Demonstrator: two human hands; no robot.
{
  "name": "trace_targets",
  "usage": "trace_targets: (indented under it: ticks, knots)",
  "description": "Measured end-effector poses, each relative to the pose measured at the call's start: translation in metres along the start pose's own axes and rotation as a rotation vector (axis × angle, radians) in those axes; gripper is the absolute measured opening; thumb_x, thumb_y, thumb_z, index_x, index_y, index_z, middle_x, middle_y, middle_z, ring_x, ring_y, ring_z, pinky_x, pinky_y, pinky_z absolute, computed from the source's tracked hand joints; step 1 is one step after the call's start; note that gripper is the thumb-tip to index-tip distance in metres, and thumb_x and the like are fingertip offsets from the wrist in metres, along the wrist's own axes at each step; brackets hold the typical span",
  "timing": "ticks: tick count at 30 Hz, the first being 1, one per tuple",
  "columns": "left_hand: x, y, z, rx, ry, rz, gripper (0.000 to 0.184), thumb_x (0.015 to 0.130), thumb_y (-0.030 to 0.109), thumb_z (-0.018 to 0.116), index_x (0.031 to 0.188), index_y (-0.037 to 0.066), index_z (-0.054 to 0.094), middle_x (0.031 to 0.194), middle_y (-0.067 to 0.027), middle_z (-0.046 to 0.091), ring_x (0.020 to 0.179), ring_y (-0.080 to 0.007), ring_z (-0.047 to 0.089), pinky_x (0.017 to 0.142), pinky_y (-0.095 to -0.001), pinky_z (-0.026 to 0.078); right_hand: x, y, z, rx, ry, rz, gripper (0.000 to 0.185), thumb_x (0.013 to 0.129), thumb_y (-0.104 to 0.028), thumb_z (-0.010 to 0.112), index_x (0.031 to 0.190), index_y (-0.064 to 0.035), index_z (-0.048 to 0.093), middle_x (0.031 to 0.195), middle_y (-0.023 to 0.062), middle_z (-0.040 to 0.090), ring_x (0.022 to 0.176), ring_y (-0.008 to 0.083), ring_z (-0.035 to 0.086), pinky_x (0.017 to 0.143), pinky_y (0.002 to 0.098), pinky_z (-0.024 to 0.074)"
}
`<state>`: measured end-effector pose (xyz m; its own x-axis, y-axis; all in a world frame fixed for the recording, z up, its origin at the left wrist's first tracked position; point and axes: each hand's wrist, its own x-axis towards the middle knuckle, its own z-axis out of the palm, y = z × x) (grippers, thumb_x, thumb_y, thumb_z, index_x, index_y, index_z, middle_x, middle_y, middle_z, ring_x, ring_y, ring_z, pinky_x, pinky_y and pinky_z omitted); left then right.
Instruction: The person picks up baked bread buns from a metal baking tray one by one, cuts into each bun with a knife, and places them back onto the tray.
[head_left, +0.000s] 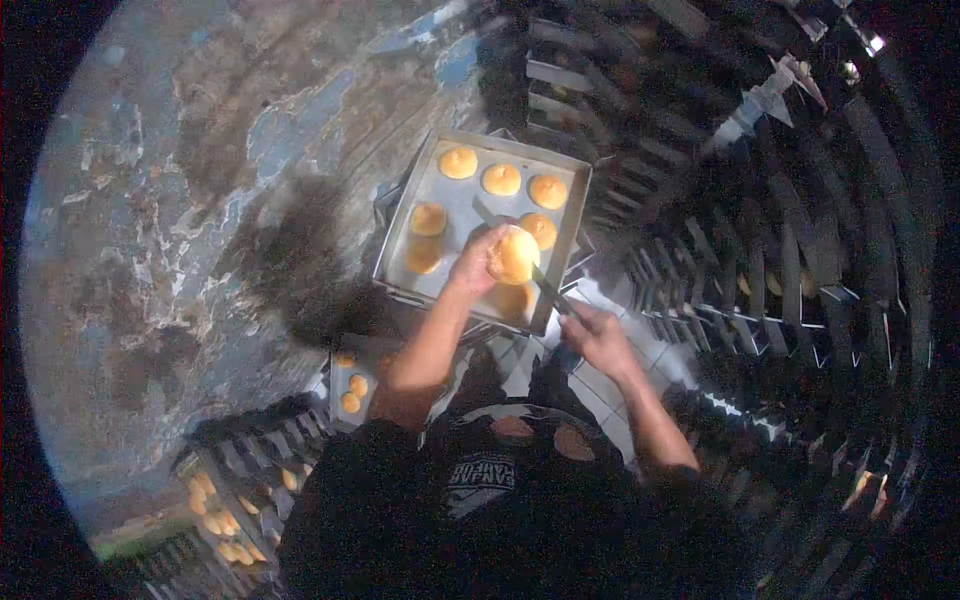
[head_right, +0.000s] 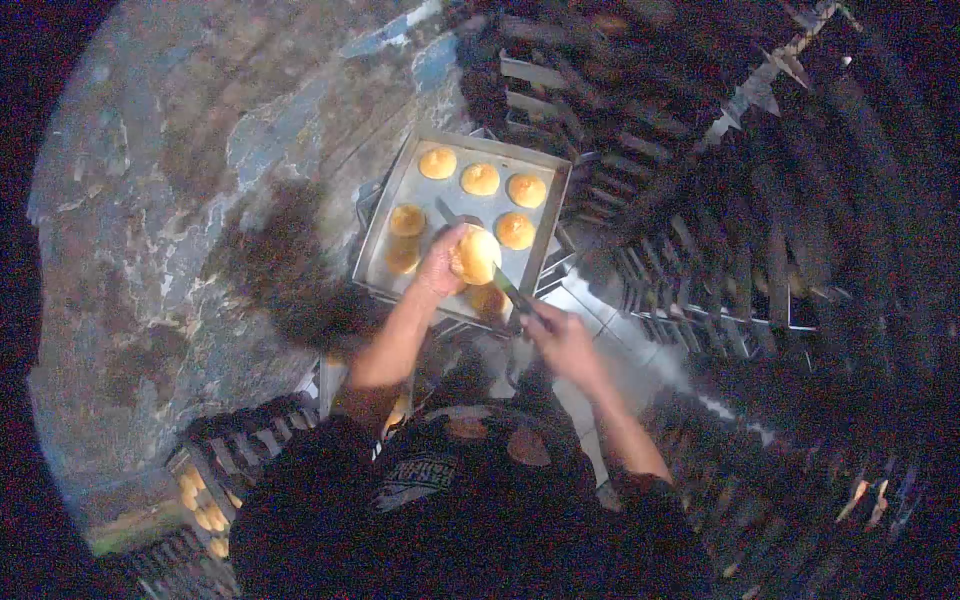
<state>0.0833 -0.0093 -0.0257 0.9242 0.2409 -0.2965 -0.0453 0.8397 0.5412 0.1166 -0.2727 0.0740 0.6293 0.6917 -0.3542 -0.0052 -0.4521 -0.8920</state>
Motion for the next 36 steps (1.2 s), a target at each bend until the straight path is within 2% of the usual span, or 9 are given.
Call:
trace_targets:
  ticks: [8, 14, 16, 20, 23, 26, 29, 32, 36]
  knots:
    - [-0.002, 0.016, -0.015, 0.08, 0.05, 0.098, 0.025, 0.089, 0.02, 0.068, 0.108, 0.007, 0.06, 0.096, -0.0048, 0.064, 0.091, -0.0202, 0.067, 0.079, -0.039, 0.059, 0.011, 0.023, -0.002, -0.09, 0.014, -0.169, 0.036, 0.095, -0.02, 0.063, 0.129, -0.0063, 0.064, 0.074, 0.0012, 0.063, 0.065, 0.0066, 0.052, 0.059, 0.0254, 0.0439]
    - [0.003, -0.006, -0.046, -0.099, 0.165, 0.081, 0.026, 0.09, 0.025, 0.067, 0.108, 0.008, 0.063, 0.095, -0.0057, 0.067, 0.086, -0.0213, 0.067, 0.078, -0.0399, 0.058, 0.023, 0.041, 0.021, 0.119, -0.127, 0.088, 0.037, 0.097, -0.021, 0.064, 0.131, -0.0063, 0.063, 0.08, -0.0026, 0.065, 0.072, 0.0062, 0.055, 0.067, 0.0249, 0.0471]
    - [0.008, -0.024, -0.057, -0.177, 0.188, 0.072, 0.026, 0.091, 0.026, 0.068, 0.108, 0.007, 0.064, 0.092, -0.0056, 0.068, 0.086, -0.0208, 0.068, 0.078, -0.0398, 0.058, 0.058, 0.053, 0.054, 0.136, -0.067, -0.041, 0.034, 0.099, -0.024, 0.06, 0.126, -0.0042, 0.066, 0.073, -0.0036, 0.059, 0.063, 0.0046, 0.049, 0.056, 0.0234, 0.0413]
    - [0.018, -0.041, -0.081, -0.115, 0.249, 0.124, 0.026, 0.096, 0.032, 0.062, 0.109, 0.01, 0.063, 0.102, -0.0076, 0.069, 0.093, -0.0235, 0.068, 0.083, -0.0436, 0.057, 0.094, 0.056, 0.085, 0.293, -0.075, 0.03, 0.029, 0.099, -0.023, 0.059, 0.12, -0.0049, 0.068, 0.073, -0.0022, 0.059, 0.057, 0.0048, 0.049, 0.049, 0.0223, 0.038]
    - [0.035, -0.025, -0.098, -0.14, 0.378, 0.155, 0.023, 0.091, 0.028, 0.068, 0.103, 0.008, 0.064, 0.093, -0.0062, 0.068, 0.085, -0.021, 0.067, 0.079, -0.0394, 0.057, 0.069, 0.073, 0.07, 0.24, -0.121, 0.201, 0.037, 0.098, -0.023, 0.063, 0.131, -0.0063, 0.063, 0.073, -0.0025, 0.059, 0.065, 0.0057, 0.05, 0.058, 0.0234, 0.0415]
    - [0.056, -0.001, -0.124, -0.181, 0.35, 0.113, 0.023, 0.091, 0.03, 0.069, 0.1, 0.009, 0.064, 0.093, -0.0065, 0.068, 0.085, -0.0195, 0.067, 0.079, -0.0391, 0.056, 0.007, 0.103, 0.037, 0.285, -0.117, 0.329, 0.034, 0.098, -0.028, 0.063, 0.126, -0.0075, 0.066, 0.075, -0.0022, 0.06, 0.065, 0.0053, 0.051, 0.056, 0.0231, 0.0401]
    - [0.087, -0.001, -0.175, 0.071, 0.517, 0.038, 0.03, 0.094, 0.033, 0.066, 0.111, 0.009, 0.064, 0.103, -0.0068, 0.069, 0.095, -0.0233, 0.068, 0.084, -0.0396, 0.056, -0.053, 0.133, 0.012, 0.249, -0.019, 0.566, 0.025, 0.1, -0.023, 0.059, 0.115, -0.0052, 0.067, 0.073, -0.0018, 0.06, 0.051, 0.0039, 0.046, 0.043, 0.0226, 0.0358]
    - [0.11, -0.012, -0.164, 1.215, 0.743, 0.67, 0.043, 0.094, 0.041, 0.063, 0.111, 0.002, 0.067, 0.093, -0.0161, 0.07, 0.087, -0.0274, 0.066, 0.08, -0.0384, 0.052, -0.094, 0.17, -0.001, 0.225, 0.078, 0.559, 0.025, 0.1, -0.024, 0.059, 0.116, -0.0057, 0.067, 0.074, -0.0013, 0.062, 0.05, 0.0044, 0.046, 0.043, 0.0224, 0.0349]
    - [0.158, -0.049, -0.119, 1.238, 0.343, 0.526, 0.049, 0.088, 0.045, 0.069, 0.109, 0.001, 0.067, 0.093, -0.0175, 0.071, 0.091, -0.0293, 0.067, 0.082, -0.0396, 0.051, -0.092, 0.152, 0.001, 0.447, 0.187, 0.587, 0.026, 0.099, -0.024, 0.061, 0.116, -0.0055, 0.065, 0.07, -0.0016, 0.06, 0.046, 0.0043, 0.042, 0.041, 0.023, 0.0325]
